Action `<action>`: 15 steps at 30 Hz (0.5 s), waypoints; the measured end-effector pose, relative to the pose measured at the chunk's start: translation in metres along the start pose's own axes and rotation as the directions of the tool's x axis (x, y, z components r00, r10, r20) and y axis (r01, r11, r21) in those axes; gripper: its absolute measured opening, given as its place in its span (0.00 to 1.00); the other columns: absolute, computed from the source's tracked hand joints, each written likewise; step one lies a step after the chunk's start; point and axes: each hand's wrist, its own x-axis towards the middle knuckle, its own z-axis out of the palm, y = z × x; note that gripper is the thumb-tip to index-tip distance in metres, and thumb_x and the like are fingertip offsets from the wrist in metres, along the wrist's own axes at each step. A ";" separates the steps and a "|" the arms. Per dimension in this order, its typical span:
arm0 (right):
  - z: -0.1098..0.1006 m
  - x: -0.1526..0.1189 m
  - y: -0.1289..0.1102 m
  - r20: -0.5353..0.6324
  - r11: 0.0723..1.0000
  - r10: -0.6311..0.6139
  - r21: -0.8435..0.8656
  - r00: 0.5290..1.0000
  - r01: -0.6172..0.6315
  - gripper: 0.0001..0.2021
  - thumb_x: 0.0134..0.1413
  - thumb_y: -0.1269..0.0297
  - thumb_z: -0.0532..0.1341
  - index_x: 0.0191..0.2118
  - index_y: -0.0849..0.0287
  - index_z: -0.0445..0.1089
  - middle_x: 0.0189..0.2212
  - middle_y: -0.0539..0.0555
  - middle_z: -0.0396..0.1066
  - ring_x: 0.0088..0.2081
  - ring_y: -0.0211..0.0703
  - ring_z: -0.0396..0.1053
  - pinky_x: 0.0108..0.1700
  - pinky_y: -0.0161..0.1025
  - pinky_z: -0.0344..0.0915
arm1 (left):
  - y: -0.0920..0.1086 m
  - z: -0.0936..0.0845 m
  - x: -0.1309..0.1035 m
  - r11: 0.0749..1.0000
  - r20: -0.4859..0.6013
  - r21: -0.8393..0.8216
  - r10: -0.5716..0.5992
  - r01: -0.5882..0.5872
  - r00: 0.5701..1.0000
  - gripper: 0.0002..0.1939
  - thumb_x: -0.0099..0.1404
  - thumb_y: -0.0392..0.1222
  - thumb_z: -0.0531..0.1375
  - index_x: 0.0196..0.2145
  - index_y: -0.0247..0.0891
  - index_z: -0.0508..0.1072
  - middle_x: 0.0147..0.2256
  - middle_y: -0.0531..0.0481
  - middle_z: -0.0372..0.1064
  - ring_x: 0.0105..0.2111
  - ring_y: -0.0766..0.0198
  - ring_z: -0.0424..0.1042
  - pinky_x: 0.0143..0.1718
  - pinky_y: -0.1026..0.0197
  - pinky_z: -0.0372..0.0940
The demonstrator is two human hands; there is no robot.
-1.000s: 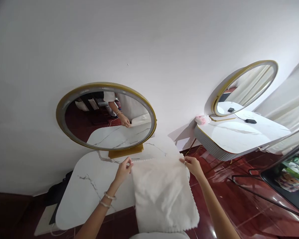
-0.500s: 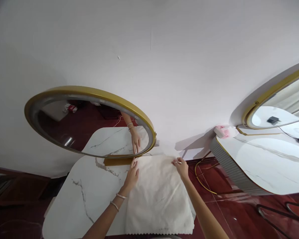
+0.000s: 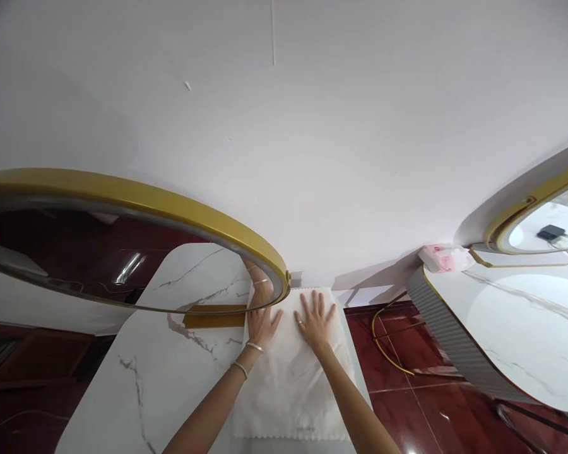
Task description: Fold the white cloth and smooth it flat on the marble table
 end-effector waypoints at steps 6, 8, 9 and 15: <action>-0.011 0.054 -0.002 0.097 1.000 0.009 0.026 0.995 -0.012 0.26 0.63 0.52 0.44 0.63 0.54 0.57 0.64 0.61 0.52 0.65 0.59 0.44 0.61 0.69 0.28 | 0.001 0.018 0.046 0.988 0.100 -0.022 -0.151 0.154 0.983 0.22 0.64 0.55 0.54 0.36 0.30 0.75 0.32 0.39 0.74 0.34 0.50 0.72 0.36 0.53 0.65; -0.012 0.059 -0.003 0.069 0.999 0.004 0.048 0.998 -0.007 0.26 0.64 0.53 0.44 0.62 0.57 0.59 0.63 0.62 0.54 0.65 0.59 0.45 0.62 0.69 0.30 | 0.000 0.020 0.048 0.988 0.110 -0.021 -0.151 0.154 0.982 0.21 0.65 0.53 0.53 0.34 0.31 0.75 0.30 0.39 0.74 0.33 0.50 0.72 0.36 0.52 0.65; -0.012 0.057 -0.002 0.035 0.998 -0.003 0.056 0.999 0.001 0.26 0.64 0.53 0.44 0.62 0.58 0.58 0.63 0.62 0.53 0.65 0.59 0.45 0.62 0.68 0.31 | 0.001 0.019 0.044 0.990 0.107 -0.022 -0.136 0.139 0.985 0.20 0.66 0.52 0.52 0.36 0.31 0.75 0.33 0.38 0.74 0.36 0.49 0.72 0.38 0.51 0.65; -0.006 -0.021 0.023 -0.126 0.983 -0.131 0.115 0.983 0.146 0.24 0.64 0.57 0.45 0.61 0.60 0.60 0.61 0.61 0.58 0.63 0.52 0.52 0.64 0.52 0.45 | 0.002 0.002 -0.025 0.997 -0.042 0.000 0.071 -0.071 0.997 0.23 0.67 0.45 0.50 0.58 0.42 0.64 0.59 0.42 0.61 0.61 0.47 0.53 0.61 0.41 0.49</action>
